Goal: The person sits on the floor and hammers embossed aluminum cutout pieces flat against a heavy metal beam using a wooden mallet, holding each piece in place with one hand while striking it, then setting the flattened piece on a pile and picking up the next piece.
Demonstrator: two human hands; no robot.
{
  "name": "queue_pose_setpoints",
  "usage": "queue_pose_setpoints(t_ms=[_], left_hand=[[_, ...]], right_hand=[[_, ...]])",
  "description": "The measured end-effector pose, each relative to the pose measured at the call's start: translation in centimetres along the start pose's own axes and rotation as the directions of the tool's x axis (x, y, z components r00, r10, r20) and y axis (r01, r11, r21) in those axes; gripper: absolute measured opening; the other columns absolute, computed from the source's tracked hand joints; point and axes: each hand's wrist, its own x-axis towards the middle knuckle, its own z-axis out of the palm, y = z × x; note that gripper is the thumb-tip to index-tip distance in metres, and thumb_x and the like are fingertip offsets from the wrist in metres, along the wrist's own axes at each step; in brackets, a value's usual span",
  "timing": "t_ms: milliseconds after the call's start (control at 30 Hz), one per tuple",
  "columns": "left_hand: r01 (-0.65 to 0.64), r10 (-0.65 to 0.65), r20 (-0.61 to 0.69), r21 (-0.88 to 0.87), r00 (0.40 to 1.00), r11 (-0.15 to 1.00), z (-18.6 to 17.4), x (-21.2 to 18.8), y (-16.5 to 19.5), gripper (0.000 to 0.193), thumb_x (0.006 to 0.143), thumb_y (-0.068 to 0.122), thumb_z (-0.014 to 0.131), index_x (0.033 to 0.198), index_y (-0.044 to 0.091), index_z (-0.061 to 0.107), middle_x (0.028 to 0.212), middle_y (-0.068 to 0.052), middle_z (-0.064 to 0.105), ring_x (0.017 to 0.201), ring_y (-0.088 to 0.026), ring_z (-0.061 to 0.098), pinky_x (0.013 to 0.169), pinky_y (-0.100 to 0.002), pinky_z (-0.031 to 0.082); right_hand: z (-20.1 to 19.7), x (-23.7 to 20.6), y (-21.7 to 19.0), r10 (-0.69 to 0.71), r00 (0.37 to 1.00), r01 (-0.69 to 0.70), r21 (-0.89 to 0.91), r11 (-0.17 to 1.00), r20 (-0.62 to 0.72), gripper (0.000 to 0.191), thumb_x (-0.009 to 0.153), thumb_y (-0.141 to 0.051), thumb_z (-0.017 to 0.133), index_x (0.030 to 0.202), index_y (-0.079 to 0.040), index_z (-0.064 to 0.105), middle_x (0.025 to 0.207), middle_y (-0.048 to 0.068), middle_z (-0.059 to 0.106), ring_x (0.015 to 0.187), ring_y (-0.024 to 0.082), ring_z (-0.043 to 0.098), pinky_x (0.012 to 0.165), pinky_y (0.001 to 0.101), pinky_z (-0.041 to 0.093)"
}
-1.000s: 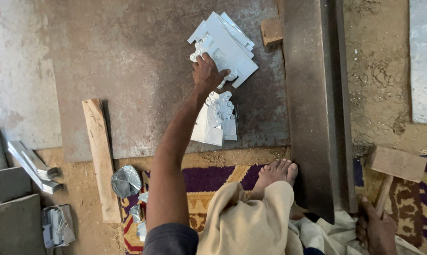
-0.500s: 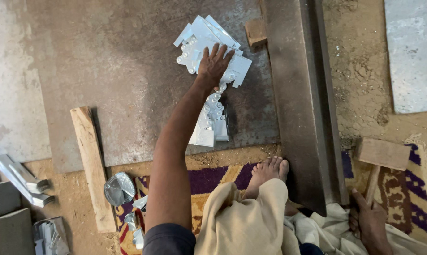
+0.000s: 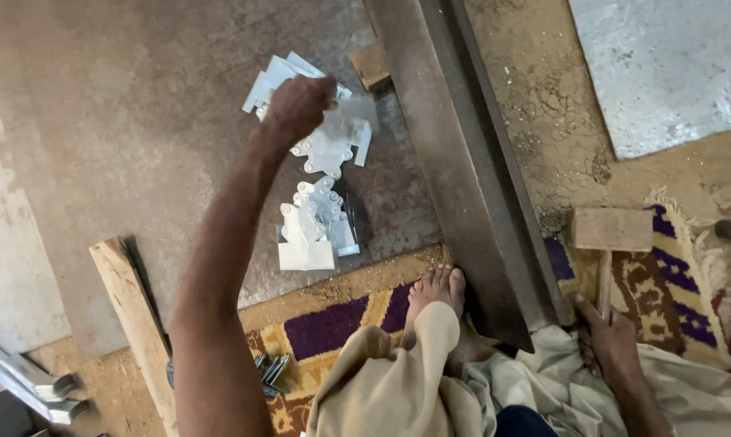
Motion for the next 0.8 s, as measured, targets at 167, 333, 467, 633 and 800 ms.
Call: queue_pose_setpoints(t_ms=[167,333,467,633,800], left_hand=[[-0.012,-0.063,-0.12,-0.543,0.991,0.84,-1.4,-0.7,4.6,0.02,0.104,0.021,0.068,0.117,0.006,0.069,0.097,-0.01,0.075,0.085,-0.022,0.071,0.073,-0.041,0.057],[0.132,-0.02,0.161,-0.719,0.987,0.683,1.7,-0.1,11.5,0.032,0.099,0.033,0.067,0.121,0.009,0.07,0.112,-0.012,0.074,0.098,-0.023,0.073,0.082,-0.04,0.063],[0.062,0.029,0.129,-0.644,0.991,0.762,3.6,0.3,13.4,0.043,0.091,0.037,0.077,0.123,0.009,0.072,0.116,-0.015,0.077,0.105,-0.03,0.075,0.089,-0.048,0.061],[0.038,0.048,0.116,-0.642,0.992,0.766,3.7,0.4,13.3,0.048,0.088,0.039,0.078,0.126,0.01,0.071,0.117,-0.016,0.077,0.105,-0.031,0.077,0.094,-0.05,0.06],[0.057,0.038,0.137,-0.622,0.99,0.781,3.2,0.6,13.5,0.053,0.089,0.039,0.078,0.132,0.01,0.068,0.119,-0.017,0.075,0.108,-0.032,0.074,0.094,-0.051,0.058]], right_hand=[[-0.2,0.0,0.1,0.007,1.0,-0.008,-0.057,0.998,-0.014,0.039,0.1,-0.034,0.063,0.074,-0.009,0.048,0.049,0.002,0.039,0.036,0.016,0.034,0.033,0.0352,0.026],[-1.6,0.1,-0.4,0.104,0.983,-0.109,0.026,0.994,0.151,0.045,0.106,-0.042,0.053,0.073,-0.012,0.045,0.052,0.0,0.038,0.039,0.013,0.03,0.035,0.0324,0.023],[-2.1,-2.2,-2.3,0.059,0.997,-0.061,0.049,0.997,0.057,0.04,0.11,-0.039,0.051,0.081,-0.012,0.045,0.057,-0.004,0.034,0.043,0.01,0.028,0.037,0.0312,0.022],[-0.2,-5.3,-6.3,-0.289,0.957,0.287,-0.191,0.939,0.02,0.026,0.103,-0.029,0.055,0.086,-0.011,0.047,0.058,-0.002,0.043,0.042,0.011,0.037,0.033,0.0298,0.03],[4.2,-5.7,-9.8,-0.278,0.952,0.287,-0.053,0.956,0.128,0.027,0.105,-0.032,0.057,0.09,-0.012,0.046,0.062,-0.004,0.041,0.045,0.007,0.034,0.034,0.0267,0.028]])
